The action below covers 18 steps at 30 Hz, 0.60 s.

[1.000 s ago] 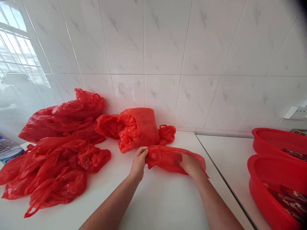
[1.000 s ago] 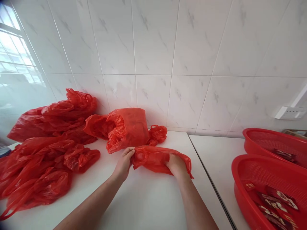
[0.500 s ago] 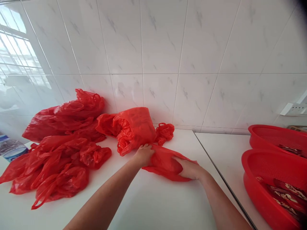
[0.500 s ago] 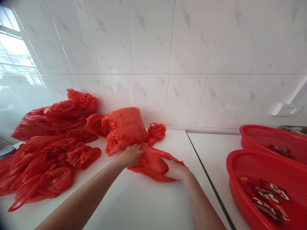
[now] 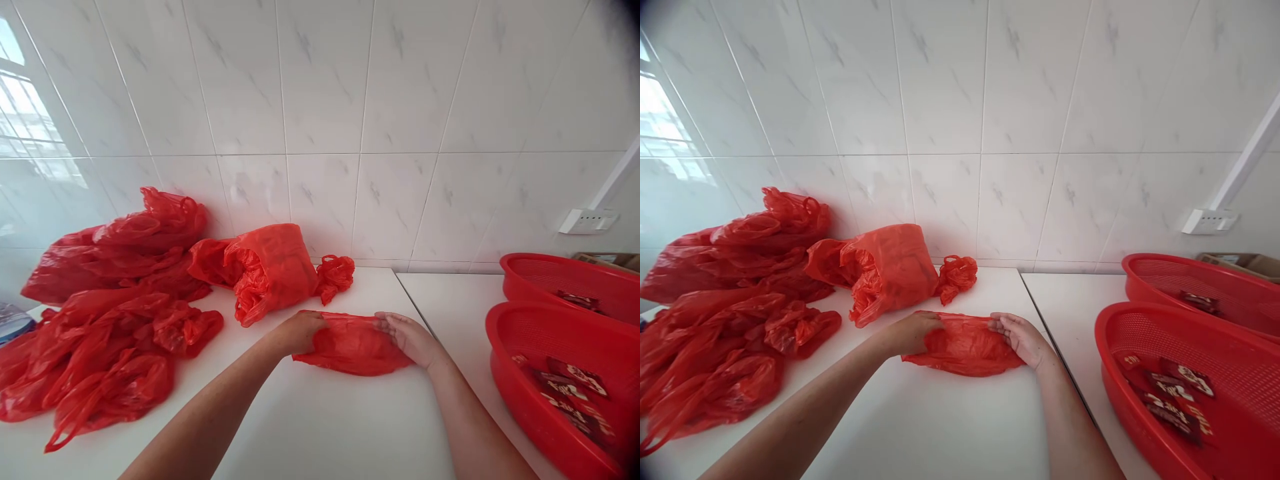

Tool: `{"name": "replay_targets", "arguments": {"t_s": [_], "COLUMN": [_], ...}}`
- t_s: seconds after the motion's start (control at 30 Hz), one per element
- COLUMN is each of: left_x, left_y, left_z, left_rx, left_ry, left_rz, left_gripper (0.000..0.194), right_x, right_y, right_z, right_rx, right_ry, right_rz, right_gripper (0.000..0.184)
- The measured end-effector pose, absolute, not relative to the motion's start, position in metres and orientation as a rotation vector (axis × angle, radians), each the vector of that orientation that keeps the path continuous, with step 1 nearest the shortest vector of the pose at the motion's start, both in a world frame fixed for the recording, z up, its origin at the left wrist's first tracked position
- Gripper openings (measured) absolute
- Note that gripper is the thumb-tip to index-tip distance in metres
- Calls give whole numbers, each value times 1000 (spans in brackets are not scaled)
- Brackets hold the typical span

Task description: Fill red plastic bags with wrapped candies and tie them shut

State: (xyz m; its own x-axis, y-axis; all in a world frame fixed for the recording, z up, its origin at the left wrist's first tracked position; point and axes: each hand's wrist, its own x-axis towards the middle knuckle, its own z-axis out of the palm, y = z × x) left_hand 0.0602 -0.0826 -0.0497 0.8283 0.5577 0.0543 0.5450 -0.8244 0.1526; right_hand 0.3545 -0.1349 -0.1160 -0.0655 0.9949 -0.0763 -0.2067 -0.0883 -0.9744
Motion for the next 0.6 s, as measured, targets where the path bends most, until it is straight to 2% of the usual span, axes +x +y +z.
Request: {"name": "replay_targets", "arguments": {"t_s": [0.13, 0.27, 0.37, 0.5, 0.6], "left_x": [62, 69, 74, 74, 70], "left_y": [-91, -110, -126, -138, -144], "left_z": [-42, -31, -37, -62, -75], "left_rx": [2895, 2982, 3063, 3108, 3128], "left_ry": [885, 842, 721, 681, 742], "left_rz": [278, 411, 432, 303, 407], "left_gripper": [38, 14, 12, 9, 28], "right_x": [349, 327, 314, 310, 307], "right_y": [-139, -143, -143, -143, -144], "right_z": [-105, -89, -90, -94, -88], "right_rx": [-1146, -1531, -1792, -1854, -1830], "right_ry": [-1134, -1552, -1799, -1852, -1818], "right_rz": [1309, 877, 487, 347, 219], "right_gripper": [35, 38, 42, 39, 31]}}
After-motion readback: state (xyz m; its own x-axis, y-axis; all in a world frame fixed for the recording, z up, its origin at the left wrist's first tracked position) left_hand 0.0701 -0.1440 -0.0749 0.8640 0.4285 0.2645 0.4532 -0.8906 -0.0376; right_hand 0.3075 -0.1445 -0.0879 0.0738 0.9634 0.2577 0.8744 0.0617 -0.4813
